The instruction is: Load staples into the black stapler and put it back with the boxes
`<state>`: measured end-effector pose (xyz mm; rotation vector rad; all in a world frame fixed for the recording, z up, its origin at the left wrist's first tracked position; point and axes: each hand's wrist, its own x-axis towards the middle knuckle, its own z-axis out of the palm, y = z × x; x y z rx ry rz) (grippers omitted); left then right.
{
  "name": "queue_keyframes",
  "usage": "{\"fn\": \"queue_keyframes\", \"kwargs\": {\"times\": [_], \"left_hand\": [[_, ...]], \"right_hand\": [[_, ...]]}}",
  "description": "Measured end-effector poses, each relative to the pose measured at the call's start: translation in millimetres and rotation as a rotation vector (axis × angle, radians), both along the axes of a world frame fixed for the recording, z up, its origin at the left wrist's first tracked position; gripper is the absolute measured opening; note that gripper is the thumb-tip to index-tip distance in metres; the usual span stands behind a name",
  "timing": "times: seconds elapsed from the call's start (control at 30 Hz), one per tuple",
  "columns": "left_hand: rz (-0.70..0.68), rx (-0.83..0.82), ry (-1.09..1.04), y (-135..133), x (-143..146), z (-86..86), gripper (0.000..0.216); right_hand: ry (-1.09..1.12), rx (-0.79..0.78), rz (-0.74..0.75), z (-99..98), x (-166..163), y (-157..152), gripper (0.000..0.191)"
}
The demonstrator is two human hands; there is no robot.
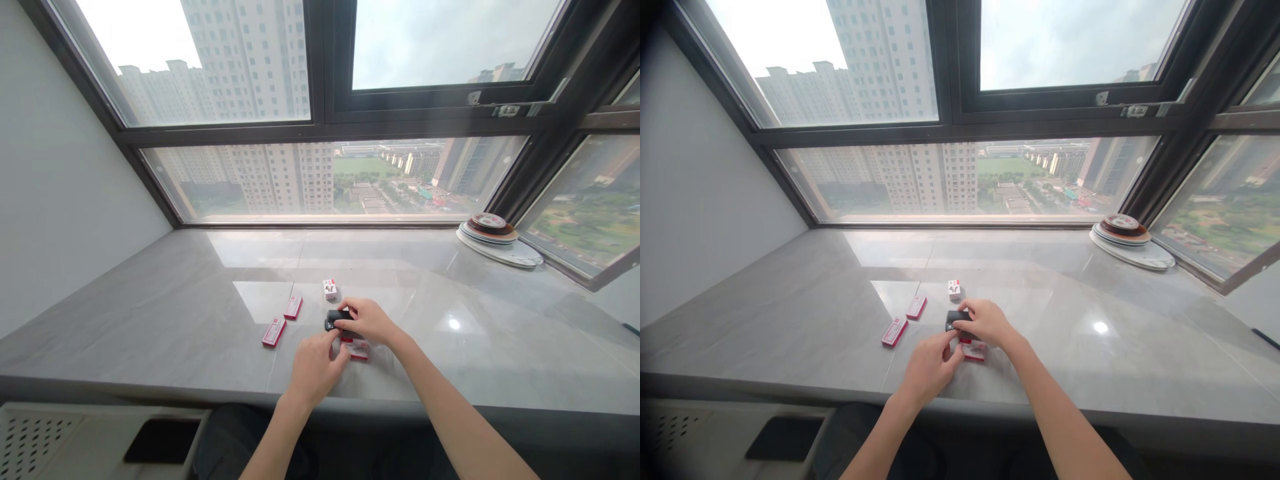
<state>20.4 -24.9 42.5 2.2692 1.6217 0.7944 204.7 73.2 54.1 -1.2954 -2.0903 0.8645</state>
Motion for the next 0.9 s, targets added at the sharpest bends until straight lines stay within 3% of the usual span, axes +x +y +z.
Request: {"fn": "queue_keyframes", "kwargs": {"times": [0.1, 0.17, 0.3, 0.5, 0.57, 0.63, 0.77, 0.9], "left_hand": [[-0.156, 0.072, 0.009, -1, 4, -0.4, 0.03], [-0.177, 0.113, 0.04, -2, 4, -3.9, 0.029], [0.026, 0.167, 0.106, -3, -16, -10.8, 0.008], [0.408, 0.237, 0.145, 4, -81, -11.1, 0.01], [0.387, 0.241, 0.106, 12, -97, -12.3, 0.013], [0.275, 0.217, 0.047, 21, -106, -15.5, 0.015], [0.136, 0.126, -0.058, 30, -99, -26.2, 0.009], [0.158, 0.127, -0.103, 36, -79, -35.1, 0.057]], "right_hand": [[-0.051, 0.011, -0.024, -1.3, 1, -1, 0.033], [-0.067, 0.013, -0.052, -1.6, 3, -1, 0.033], [-0.067, 0.014, -0.082, -3.0, 6, -3, 0.034], [-0.059, 0.006, -0.125, -6.2, 6, -6, 0.033], [-0.056, 0.005, -0.133, -6.5, 6, -7, 0.033], [-0.055, 0.008, -0.141, -6.1, 5, -7, 0.032], [-0.063, 0.014, -0.16, -4.1, 4, -9, 0.032], [-0.071, 0.01, -0.175, 0.2, 4, -13, 0.029]]}}
